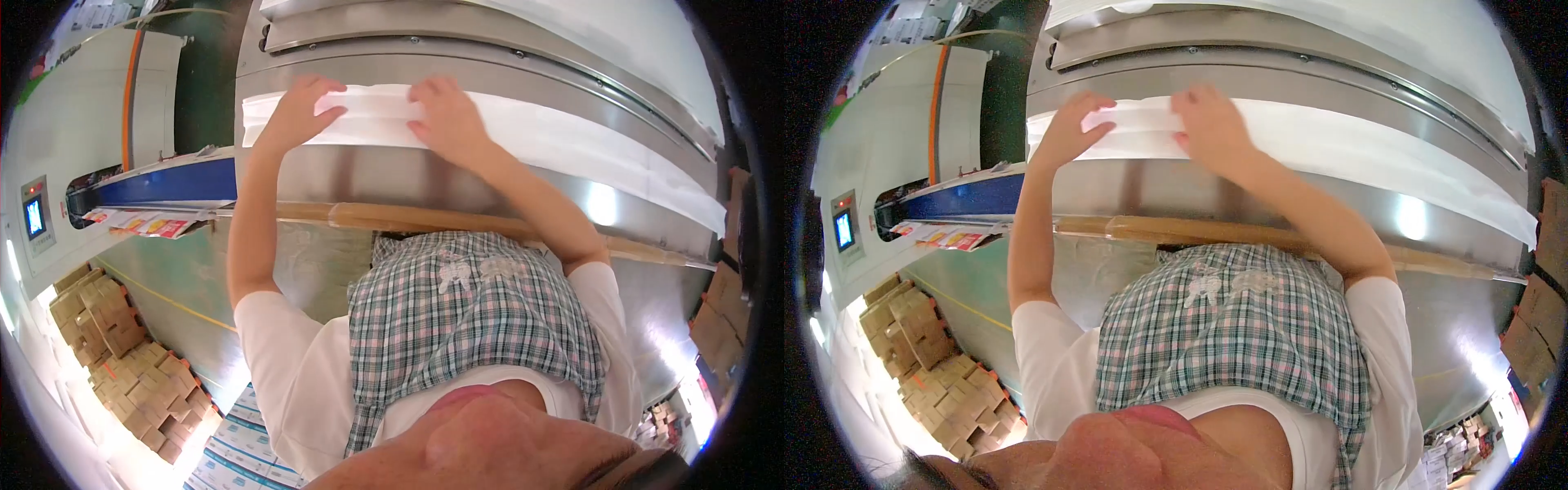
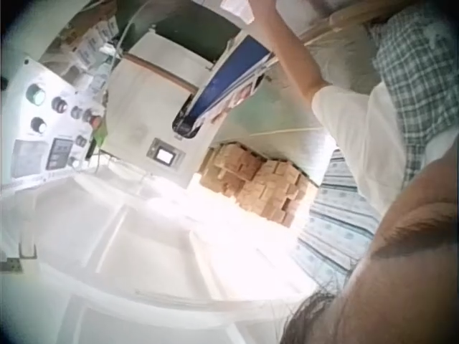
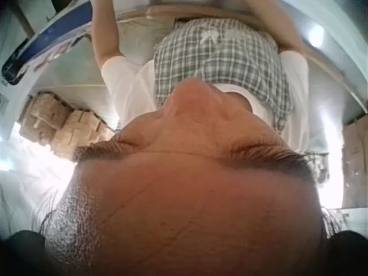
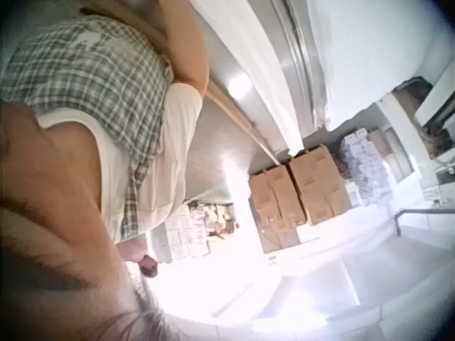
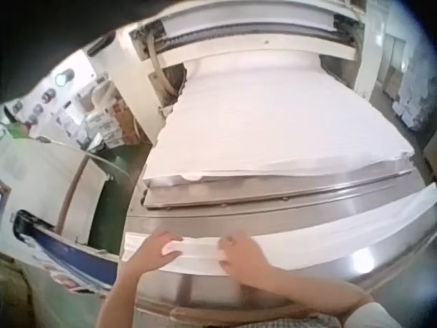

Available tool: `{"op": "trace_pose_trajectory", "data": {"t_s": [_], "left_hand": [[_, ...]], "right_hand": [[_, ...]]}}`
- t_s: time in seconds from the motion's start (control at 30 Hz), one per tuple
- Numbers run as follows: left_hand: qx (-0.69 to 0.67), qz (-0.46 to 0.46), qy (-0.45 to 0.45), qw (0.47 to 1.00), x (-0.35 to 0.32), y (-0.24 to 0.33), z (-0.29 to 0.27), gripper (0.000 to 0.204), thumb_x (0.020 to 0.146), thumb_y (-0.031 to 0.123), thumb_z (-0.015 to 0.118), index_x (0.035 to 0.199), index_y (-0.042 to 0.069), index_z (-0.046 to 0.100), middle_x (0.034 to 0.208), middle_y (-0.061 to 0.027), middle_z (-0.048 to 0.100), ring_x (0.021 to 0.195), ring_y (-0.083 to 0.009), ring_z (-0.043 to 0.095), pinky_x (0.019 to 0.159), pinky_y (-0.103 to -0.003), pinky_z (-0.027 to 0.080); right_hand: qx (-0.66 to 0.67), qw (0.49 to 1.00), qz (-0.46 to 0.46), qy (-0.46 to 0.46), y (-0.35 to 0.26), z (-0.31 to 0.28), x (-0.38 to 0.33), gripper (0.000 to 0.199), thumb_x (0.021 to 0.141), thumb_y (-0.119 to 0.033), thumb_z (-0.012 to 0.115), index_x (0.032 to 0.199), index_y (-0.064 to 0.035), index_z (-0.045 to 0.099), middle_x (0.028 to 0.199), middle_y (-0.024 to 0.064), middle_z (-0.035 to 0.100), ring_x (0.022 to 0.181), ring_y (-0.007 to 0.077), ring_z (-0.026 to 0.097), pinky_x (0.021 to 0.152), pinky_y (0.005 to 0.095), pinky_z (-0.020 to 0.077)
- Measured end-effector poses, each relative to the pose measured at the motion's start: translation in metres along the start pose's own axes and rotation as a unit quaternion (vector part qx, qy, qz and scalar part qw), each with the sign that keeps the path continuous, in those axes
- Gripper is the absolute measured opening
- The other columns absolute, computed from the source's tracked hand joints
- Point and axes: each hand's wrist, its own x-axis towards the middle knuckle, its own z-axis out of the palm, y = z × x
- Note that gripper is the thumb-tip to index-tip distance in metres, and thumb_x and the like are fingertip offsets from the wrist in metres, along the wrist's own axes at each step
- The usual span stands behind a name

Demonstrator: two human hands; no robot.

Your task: Taking large stacks of white paper from a pile and arranging them on a metal sorting or machine surface.

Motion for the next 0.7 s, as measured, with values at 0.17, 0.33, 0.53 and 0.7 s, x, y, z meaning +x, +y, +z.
{"op": "trace_pose_trajectory", "data": {"t_s": [0.17,0.33,0.53,0.7], "left_hand": [[0.065,-0.078,-0.131,0.986,-0.002,0.006,-0.011,0.023,0.07,0.019,0.064,0.089,0.01,0.053,0.077,-0.0085,0.052,0.074,-0.0243,0.055,0.066,-0.034,0.044],[0.17,-0.12,-0.167,0.964,-0.038,0.003,-0.031,0.024,0.07,0.022,0.065,0.088,0.011,0.054,0.076,-0.0075,0.053,0.07,-0.0236,0.054,0.063,-0.034,0.044],[0.198,-0.229,-0.138,0.943,-0.047,0.001,-0.065,0.028,0.068,0.027,0.067,0.088,0.009,0.056,0.074,-0.0081,0.054,0.067,-0.0222,0.055,0.061,-0.034,0.044],[0.111,-0.024,0.072,0.991,0.015,0.02,-0.009,0.028,0.074,0.031,0.062,0.087,0.007,0.058,0.083,-0.0115,0.059,0.069,-0.0273,0.057,0.063,-0.037,0.044]], "right_hand": [[-0.007,0.97,0.201,-0.135,0.016,-0.025,-0.01,0.03,0.064,-0.018,0.064,0.09,-0.0097,0.05,0.091,0.0095,0.052,0.081,0.0279,0.053,0.068,0.0387,0.0449],[0.011,0.984,0.108,-0.139,0.004,-0.001,-0.006,0.022,0.066,-0.016,0.062,0.084,-0.0101,0.051,0.079,0.0082,0.052,0.077,0.0255,0.053,0.064,0.0362,0.0452],[-0.054,0.995,-0.055,-0.057,-0.005,0.025,0.003,0.015,0.064,-0.011,0.06,0.077,-0.0092,0.053,0.075,0.0066,0.05,0.076,0.0236,0.05,0.063,0.034,0.0439],[-0.078,0.993,-0.077,-0.035,-0.01,0.017,0.0,0.018,0.061,-0.011,0.062,0.077,-0.0086,0.053,0.078,0.0072,0.05,0.079,0.0247,0.048,0.069,0.0354,0.0407]]}}
